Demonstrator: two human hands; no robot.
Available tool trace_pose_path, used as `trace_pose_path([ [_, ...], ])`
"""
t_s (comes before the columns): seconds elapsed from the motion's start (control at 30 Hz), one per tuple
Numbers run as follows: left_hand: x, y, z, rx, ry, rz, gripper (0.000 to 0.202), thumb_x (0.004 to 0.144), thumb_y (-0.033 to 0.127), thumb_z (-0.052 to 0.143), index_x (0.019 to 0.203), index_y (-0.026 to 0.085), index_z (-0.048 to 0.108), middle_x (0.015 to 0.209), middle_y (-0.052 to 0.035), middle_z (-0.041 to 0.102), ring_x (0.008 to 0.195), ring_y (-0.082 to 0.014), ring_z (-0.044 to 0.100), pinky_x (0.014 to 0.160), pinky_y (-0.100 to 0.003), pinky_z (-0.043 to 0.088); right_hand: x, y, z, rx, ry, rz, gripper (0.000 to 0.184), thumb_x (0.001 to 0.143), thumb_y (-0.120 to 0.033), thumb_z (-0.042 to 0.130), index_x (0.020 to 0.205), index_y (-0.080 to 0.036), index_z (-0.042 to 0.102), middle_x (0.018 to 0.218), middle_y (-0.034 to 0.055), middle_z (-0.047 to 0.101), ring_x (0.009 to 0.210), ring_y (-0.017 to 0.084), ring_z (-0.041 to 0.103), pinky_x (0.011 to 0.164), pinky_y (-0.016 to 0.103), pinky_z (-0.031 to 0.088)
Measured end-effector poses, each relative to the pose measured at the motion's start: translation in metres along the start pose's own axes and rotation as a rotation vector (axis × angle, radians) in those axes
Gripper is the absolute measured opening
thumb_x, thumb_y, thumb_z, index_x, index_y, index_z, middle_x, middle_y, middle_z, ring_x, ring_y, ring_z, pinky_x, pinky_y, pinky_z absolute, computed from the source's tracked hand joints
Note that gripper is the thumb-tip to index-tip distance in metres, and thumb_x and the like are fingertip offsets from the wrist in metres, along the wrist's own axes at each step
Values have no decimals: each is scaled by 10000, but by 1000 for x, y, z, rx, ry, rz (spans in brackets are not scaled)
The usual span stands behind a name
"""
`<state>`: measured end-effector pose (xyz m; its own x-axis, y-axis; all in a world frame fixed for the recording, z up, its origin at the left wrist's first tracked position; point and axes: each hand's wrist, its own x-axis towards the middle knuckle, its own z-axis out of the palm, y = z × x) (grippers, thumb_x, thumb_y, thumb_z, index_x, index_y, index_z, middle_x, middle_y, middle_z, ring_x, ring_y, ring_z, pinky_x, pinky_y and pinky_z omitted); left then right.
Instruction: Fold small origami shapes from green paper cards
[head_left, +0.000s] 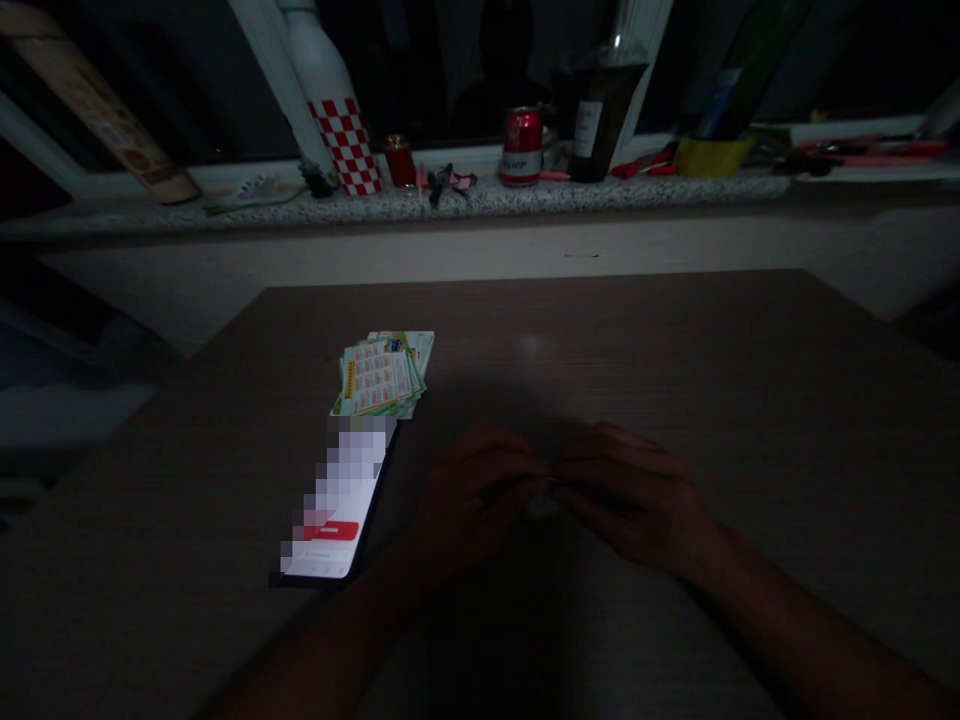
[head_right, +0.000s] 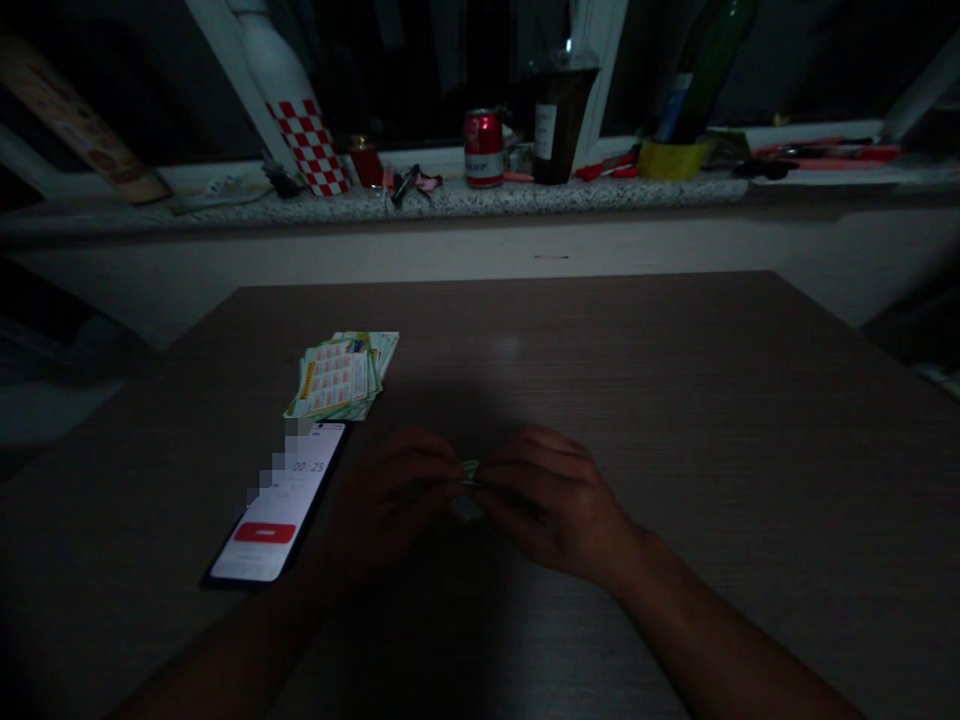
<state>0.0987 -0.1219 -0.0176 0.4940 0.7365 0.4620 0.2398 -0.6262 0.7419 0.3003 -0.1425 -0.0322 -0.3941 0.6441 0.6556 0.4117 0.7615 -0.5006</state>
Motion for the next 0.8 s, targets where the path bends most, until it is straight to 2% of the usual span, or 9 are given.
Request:
trace_pose_path([
  [0.2, -4, 1, 0, -11, 29, -51, 85, 847, 183, 609, 847, 202, 691, 871, -40, 646, 796, -152, 605, 704, -268, 486, 0, -2, 1, 5, 57, -18, 206, 780, -93, 671, 956, -198, 680, 815, 51, 718, 743, 184, 659, 683, 349, 544],
  [0.33, -5, 2, 0, -27, 48, -83, 81, 845, 204, 617, 844, 208, 697, 866, -37, 649, 781, -152, 605, 690, -264, 486, 0, -2, 0, 17, 51, 10, 194, 799, -115, 649, 955, -223, 686, 808, 37, 716, 740, 184, 655, 677, 353, 539],
  [0.57, -5, -2, 1, -63, 75, -105, 57, 827, 202, 643, 811, 212, 697, 829, -25, 645, 773, -148, 607, 697, -266, 486, 0, -3, 0, 28, 33, 39, 174, 781, -81, 657, 923, -182, 674, 790, 61, 704, 743, 186, 630, 665, 346, 528],
  [0.8, -5, 0, 0, -90, 83, -156, 55, 818, 212, 655, 797, 220, 706, 825, -18, 643, 758, -144, 606, 680, -259, 483, 1, -7, -3, 14, 5, 67, 138, 808, -102, 634, 908, -190, 671, 760, 48, 697, 690, 177, 612, 619, 332, 501],
])
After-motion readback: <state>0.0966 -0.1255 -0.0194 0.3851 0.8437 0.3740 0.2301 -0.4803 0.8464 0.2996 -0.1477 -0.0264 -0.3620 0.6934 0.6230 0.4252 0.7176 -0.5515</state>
